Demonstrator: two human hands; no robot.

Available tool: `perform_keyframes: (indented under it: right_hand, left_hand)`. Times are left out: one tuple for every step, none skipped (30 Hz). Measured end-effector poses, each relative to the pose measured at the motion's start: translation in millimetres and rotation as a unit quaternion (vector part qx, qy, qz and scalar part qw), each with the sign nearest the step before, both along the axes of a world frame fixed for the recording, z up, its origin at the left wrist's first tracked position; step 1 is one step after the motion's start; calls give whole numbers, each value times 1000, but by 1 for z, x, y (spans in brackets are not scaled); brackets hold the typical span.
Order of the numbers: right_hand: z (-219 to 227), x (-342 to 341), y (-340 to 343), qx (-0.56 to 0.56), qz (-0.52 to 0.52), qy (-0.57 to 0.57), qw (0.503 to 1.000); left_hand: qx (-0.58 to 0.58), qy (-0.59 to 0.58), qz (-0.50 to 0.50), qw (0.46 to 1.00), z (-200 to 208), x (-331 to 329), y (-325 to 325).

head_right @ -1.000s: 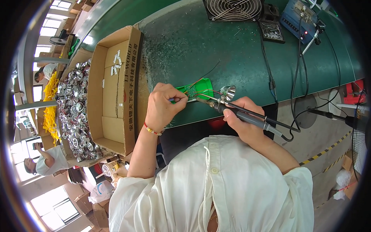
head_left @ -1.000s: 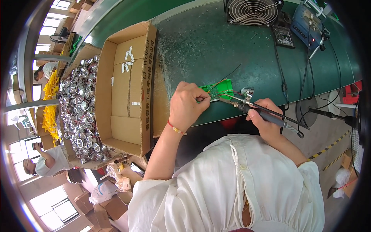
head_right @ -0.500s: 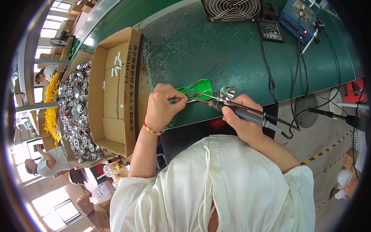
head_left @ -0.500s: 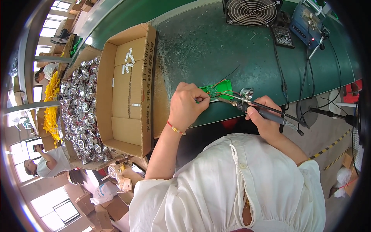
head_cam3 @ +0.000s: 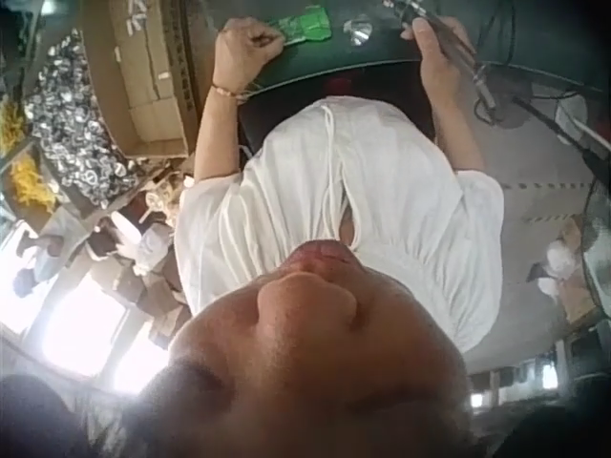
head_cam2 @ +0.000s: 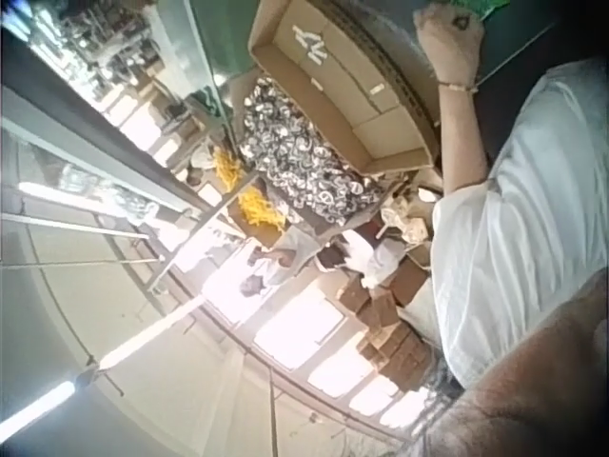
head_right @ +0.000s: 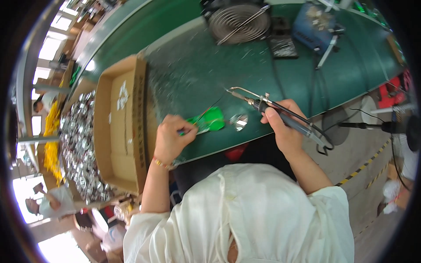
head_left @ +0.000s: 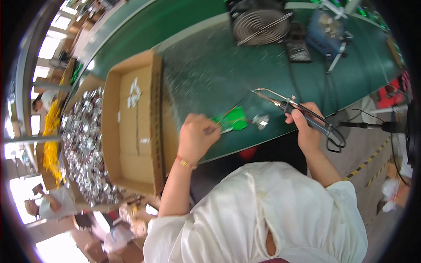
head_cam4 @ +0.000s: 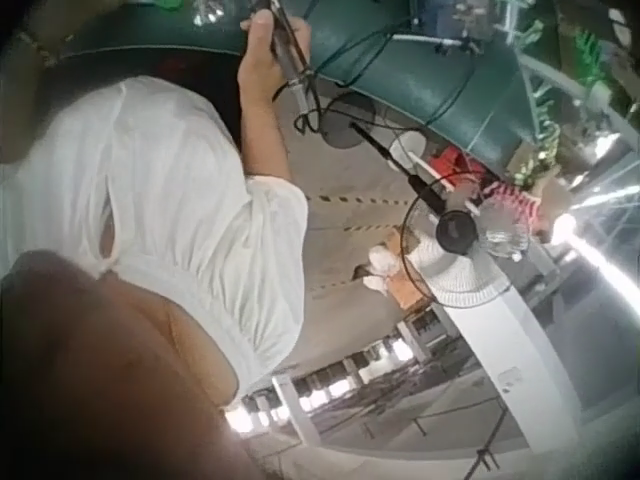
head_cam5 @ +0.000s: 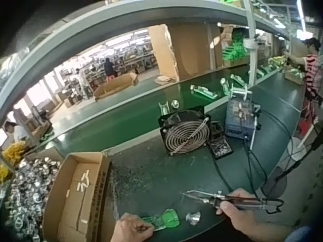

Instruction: Soldering components and wires onto small green circuit boards at a factory assembly station.

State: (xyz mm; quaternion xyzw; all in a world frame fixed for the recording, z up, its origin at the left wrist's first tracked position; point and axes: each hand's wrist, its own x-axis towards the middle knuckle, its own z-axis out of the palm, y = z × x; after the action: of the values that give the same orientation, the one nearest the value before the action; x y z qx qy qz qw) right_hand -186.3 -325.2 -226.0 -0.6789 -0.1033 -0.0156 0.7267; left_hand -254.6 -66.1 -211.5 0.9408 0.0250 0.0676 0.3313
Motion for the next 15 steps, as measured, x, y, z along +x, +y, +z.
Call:
perform_keyframes:
  right_hand:
    - [-1, 11, -5, -17, -30, -14, 999]
    - [-4, 25, -13, -16, -65, -27, 997]
    - [-2, 39, -19, -24, -112, -39, 993]
    - [1, 54, -26, -32, -157, -51, 986]
    - [3, 70, -32, -23, -182, -75, 980]
    - [9, 83, -39, -47, -197, -95, 975]
    - [14, 94, -46, -71, -210, -113, 968]
    - [19, 104, -49, -99, -208, -122, 965]
    - [21, 113, -50, -120, -190, -137, 965]
    - [22, 122, -49, -141, -170, -152, 963]
    - [24, 133, -47, -158, -169, -158, 960]
    - [24, 144, -49, -157, -165, -148, 962]
    - [25, 154, -50, -156, -160, -138, 965]
    - [38, 160, -47, -219, -165, -140, 952]
    - [44, 170, -44, -238, -121, -124, 956]
  left_hand:
    - [5, 7, 3, 1000, -2, -2, 2]
    - [9, 16, 4, 1000, -5, -2, 2]
    - [5, 9, 3, 1000, -3, -4, 4]
    - [1, 3, 2, 1000, -3, -4, 3]
    - [-1, -5, -2, 1000, -2, -4, 3]
    - [-8, 5, 3, 1000, -1, -4, 2]
    - [-15, 16, 8, 1000, -1, -2, 1]
    - [-19, 23, 9, 1000, 1, -2, 2]
    - [-18, 20, 11, 1000, 1, -2, 2]
    - [-20, 21, 11, 1000, 1, -1, 2]
    - [-23, 21, 10, 999, 1, 0, 2]
    - [-26, 28, 13, 999, 2, 1, 1]
    - [-25, 28, 16, 999, 2, 1, 0]
    - [-20, 18, 11, 1000, 3, 0, -1]
    - [-14, 10, 9, 1000, 5, -1, 0]
